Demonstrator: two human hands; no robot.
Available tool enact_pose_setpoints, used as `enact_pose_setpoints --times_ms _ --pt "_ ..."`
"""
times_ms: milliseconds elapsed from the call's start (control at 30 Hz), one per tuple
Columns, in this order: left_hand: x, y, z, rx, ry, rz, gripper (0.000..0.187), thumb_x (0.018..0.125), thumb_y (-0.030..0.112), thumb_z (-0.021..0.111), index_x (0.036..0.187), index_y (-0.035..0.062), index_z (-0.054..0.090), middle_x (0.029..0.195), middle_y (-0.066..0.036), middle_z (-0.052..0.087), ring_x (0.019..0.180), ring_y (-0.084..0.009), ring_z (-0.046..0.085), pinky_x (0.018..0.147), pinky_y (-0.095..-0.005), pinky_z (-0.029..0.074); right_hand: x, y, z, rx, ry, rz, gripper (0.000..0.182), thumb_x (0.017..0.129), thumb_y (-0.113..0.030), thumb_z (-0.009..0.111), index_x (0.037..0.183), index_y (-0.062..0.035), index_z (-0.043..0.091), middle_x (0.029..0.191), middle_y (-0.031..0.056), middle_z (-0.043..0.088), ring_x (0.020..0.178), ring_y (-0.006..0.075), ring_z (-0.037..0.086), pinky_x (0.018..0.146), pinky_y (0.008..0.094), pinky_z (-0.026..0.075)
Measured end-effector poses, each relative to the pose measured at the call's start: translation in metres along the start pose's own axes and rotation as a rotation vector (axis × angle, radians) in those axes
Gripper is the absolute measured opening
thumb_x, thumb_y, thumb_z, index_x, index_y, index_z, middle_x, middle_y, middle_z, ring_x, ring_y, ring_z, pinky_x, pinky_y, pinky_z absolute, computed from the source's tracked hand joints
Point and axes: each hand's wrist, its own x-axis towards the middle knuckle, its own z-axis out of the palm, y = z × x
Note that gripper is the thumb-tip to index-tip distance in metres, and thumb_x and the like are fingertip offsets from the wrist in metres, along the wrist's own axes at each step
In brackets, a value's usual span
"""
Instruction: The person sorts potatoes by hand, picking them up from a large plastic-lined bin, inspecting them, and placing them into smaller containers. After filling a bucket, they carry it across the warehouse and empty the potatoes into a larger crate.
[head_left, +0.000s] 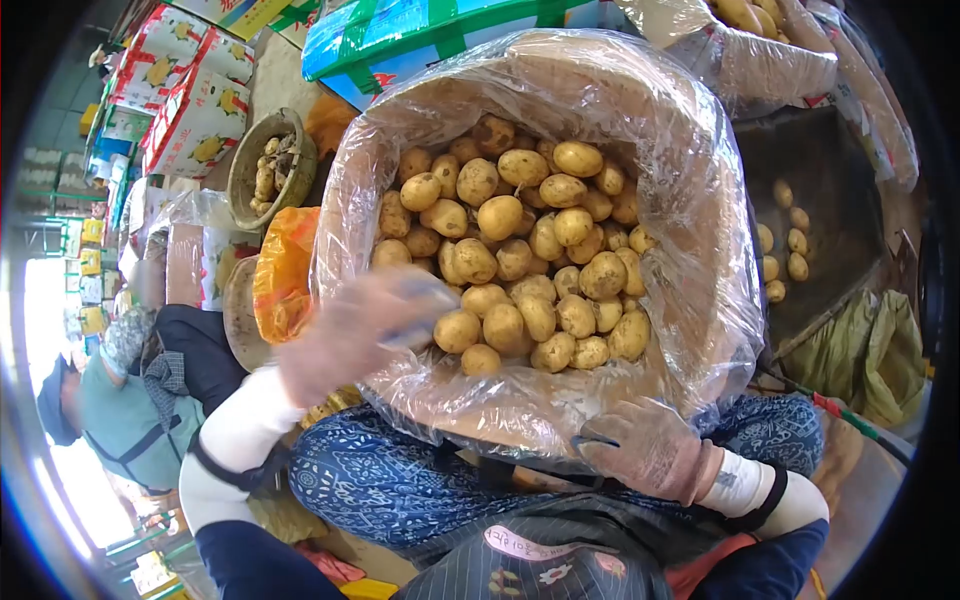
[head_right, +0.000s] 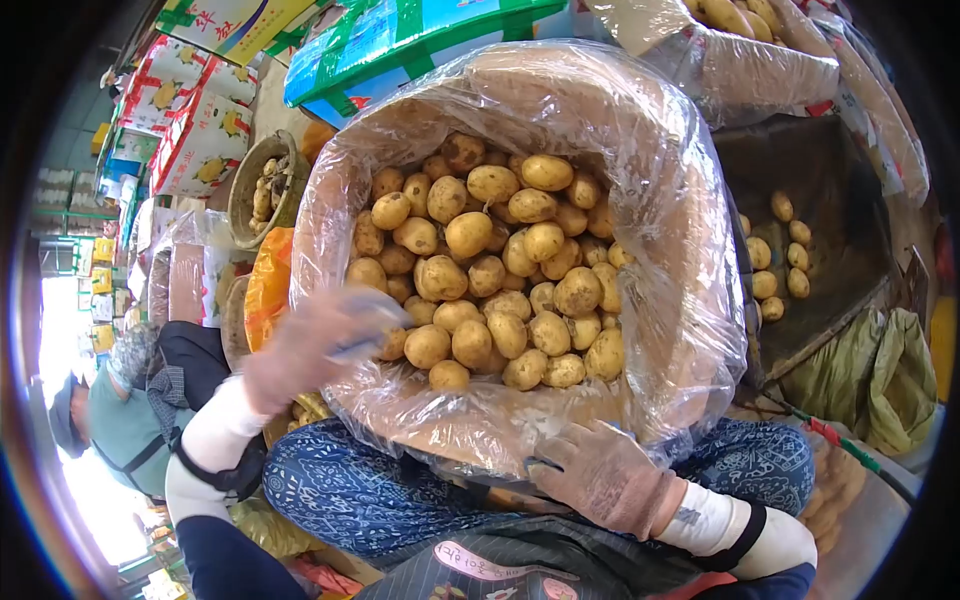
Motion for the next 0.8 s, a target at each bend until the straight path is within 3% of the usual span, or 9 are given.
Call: enact_pose_setpoints --times_ms 133,267,367,433,467,533,567,600,800 --pt "0.019 0.009 0.086 0.219 -0.638 0.153 0.031 0.083 0.009 0.061 0.114 0.0132 0.063 0.105 -0.009 0.058 0.089 -0.0296 0.063 0.074 -0.0398 0.053 -0.002 -0.013 -0.010 -0.117 -0.066 -0.098 0.019 0.081 -0.024 0.061 0.094 -0.0124 0.069 0.099 0.0045 0.063 0.095 0.0211 0.061 0.076 0.0357 0.051" --pt "0.030 0.010 0.109 0.351 -0.614 0.307 0.031 0.085 0.012 0.057 0.116 0.0140 0.061 0.101 -0.009 0.057 0.085 -0.0293 0.062 0.073 -0.0404 0.053 -0.010 -0.014 -0.002 -0.102 -0.013 -0.206 0.020 0.087 -0.025 0.060 0.089 -0.0084 0.071 0.090 0.0074 0.063 0.092 0.0220 0.060 0.073 0.0364 0.050" --pt "0.028 0.013 0.106 0.397 -0.674 0.145 0.037 0.082 0.013 0.065 0.119 0.0107 0.063 0.102 -0.011 0.062 0.095 -0.0293 0.064 0.080 -0.0393 0.053 -0.013 -0.012 0.004 -0.191 0.015 -0.267 0.018 0.082 -0.023 0.060 0.090 -0.0094 0.069 0.095 0.0065 0.062 0.091 0.0217 0.060 0.071 0.0346 0.050" --pt "0.034 0.021 0.080 0.079 -0.534 -0.140 0.049 0.082 0.015 0.070 0.128 0.0058 0.058 0.104 -0.011 0.064 0.101 -0.0283 0.065 0.086 -0.0385 0.053 -0.013 -0.013 0.007 -0.243 0.034 -0.285 0.017 0.078 -0.023 0.060 0.089 -0.0112 0.066 0.097 0.0042 0.060 0.092 0.0190 0.060 0.071 0.0322 0.050" --pt "0.031 0.015 0.076 0.087 -0.535 -0.143 0.049 0.082 0.015 0.070 0.128 0.0058 0.058 0.104 -0.011 0.064 0.101 -0.0283 0.065 0.086 -0.0385 0.053 -0.012 -0.014 0.008 -0.278 0.022 -0.277 0.017 0.079 -0.022 0.060 0.090 -0.0108 0.067 0.099 0.0050 0.060 0.093 0.0197 0.060 0.072 0.0329 0.050" --pt "0.021 0.003 0.072 -0.852 -0.339 -0.364 0.058 0.082 0.016 0.074 0.134 0.0018 0.051 0.116 -0.010 0.063 0.105 -0.0235 0.065 0.090 -0.0345 0.055 -0.011 -0.017 0.007 -0.320 0.015 -0.281 0.017 0.080 -0.022 0.060 0.090 -0.0105 0.067 0.100 0.0057 0.061 0.094 0.0204 0.061 0.073 0.0335 0.051" --pt "0.021 0.016 0.058 -1.138 -0.358 -0.542 0.064 0.085 0.014 0.075 0.140 0.0009 0.044 0.128 -0.012 0.058 0.114 -0.0253 0.061 0.092 -0.0329 0.054 -0.009 -0.016 0.003 -0.327 -0.068 -0.279 0.017 0.080 -0.021 0.060 0.091 -0.0110 0.067 0.101 0.0062 0.061 0.094 0.0216 0.061 0.074 0.0342 0.052" --pt "0.020 0.025 0.051 -1.129 -0.350 -0.541 0.064 0.085 0.014 0.075 0.140 0.0009 0.044 0.128 -0.012 0.058 0.114 -0.0253 0.061 0.092 -0.0329 0.054 -0.008 -0.016 0.001 -0.335 -0.151 -0.274 0.017 0.081 -0.021 0.060 0.092 -0.0114 0.068 0.102 0.0067 0.061 0.095 0.0228 0.062 0.075 0.0348 0.052" --pt "0.006 0.065 0.040 -1.529 -0.132 -0.613 0.081 0.082 0.026 0.078 0.145 0.0012 0.033 0.125 -0.017 0.057 0.103 -0.0267 0.066 0.088 -0.0331 0.057 -0.008 -0.019 0.000 -0.304 -0.104 -0.189 0.016 0.083 -0.019 0.061 0.092 -0.0107 0.071 0.103 0.0084 0.064 0.098 0.0253 0.062 0.078 0.0368 0.052"
